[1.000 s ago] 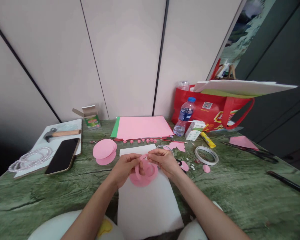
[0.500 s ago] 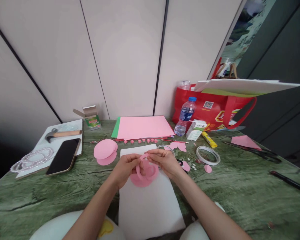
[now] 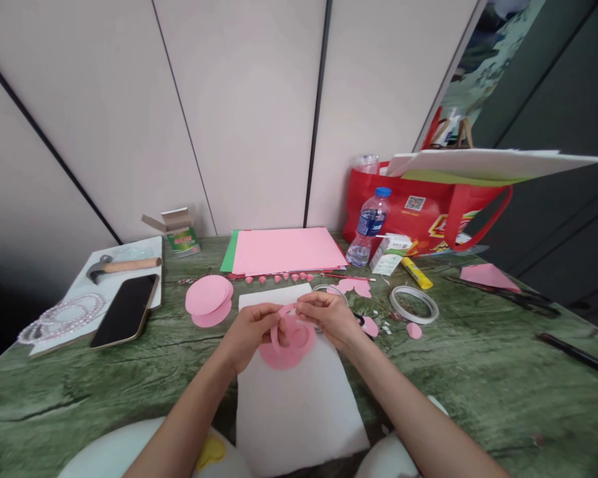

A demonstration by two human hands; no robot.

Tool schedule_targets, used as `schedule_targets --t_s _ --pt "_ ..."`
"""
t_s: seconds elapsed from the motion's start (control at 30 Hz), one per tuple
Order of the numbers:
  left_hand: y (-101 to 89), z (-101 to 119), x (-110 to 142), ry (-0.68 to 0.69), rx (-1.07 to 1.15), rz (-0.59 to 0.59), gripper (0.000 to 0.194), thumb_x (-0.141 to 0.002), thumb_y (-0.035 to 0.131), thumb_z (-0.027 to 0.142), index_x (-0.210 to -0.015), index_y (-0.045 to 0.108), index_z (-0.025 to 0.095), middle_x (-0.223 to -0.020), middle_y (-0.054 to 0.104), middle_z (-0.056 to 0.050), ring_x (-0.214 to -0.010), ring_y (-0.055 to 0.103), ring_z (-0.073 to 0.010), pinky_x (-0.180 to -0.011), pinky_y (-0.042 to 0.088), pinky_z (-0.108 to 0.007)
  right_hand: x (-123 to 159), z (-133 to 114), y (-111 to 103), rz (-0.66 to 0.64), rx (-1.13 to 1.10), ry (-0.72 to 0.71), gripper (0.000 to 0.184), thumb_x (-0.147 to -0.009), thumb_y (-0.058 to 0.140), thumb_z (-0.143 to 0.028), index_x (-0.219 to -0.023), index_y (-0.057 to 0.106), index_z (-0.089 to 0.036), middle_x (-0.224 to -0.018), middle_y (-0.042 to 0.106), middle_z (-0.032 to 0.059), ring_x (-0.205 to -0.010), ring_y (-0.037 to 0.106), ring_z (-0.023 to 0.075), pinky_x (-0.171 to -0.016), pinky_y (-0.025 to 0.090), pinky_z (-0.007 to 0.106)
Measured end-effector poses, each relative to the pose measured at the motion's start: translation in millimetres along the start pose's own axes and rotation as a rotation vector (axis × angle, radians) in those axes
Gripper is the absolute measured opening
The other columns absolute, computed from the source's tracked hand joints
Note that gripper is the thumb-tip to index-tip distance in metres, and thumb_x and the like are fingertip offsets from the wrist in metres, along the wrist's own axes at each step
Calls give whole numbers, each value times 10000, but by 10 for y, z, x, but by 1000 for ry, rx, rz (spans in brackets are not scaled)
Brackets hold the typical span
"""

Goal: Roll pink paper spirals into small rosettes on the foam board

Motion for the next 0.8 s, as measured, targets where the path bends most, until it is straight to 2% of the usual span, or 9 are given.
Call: schedule_targets --t_s 0.23,0.8 --pt "-24 6 -6 -2 7 20 178 -720 570 265 -614 553 123 -595 560 -11 -499 536 -110 -562 406 -260 -3 40 48 -86 2 21 305 -495 786 -277 -759 704 -150 -702 694 35 -647 633 113 -731 489 264" --pt "-31 -9 -10 -10 -31 25 185 -708 578 274 -604 539 127 -589 572 -19 -504 537 -108 -538 399 -232 -24 19 -22 -6 -1 -6 252 -463 800 -260 -649 667 -156 -571 648 -10 -539 596 95 -592 499 226"
Point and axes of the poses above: each hand's wrist, its own x-axis away from the middle knuckle, its own y-axis out of the palm, z = x × y, the point moved 8 cm from there along -x, towards the middle knuckle
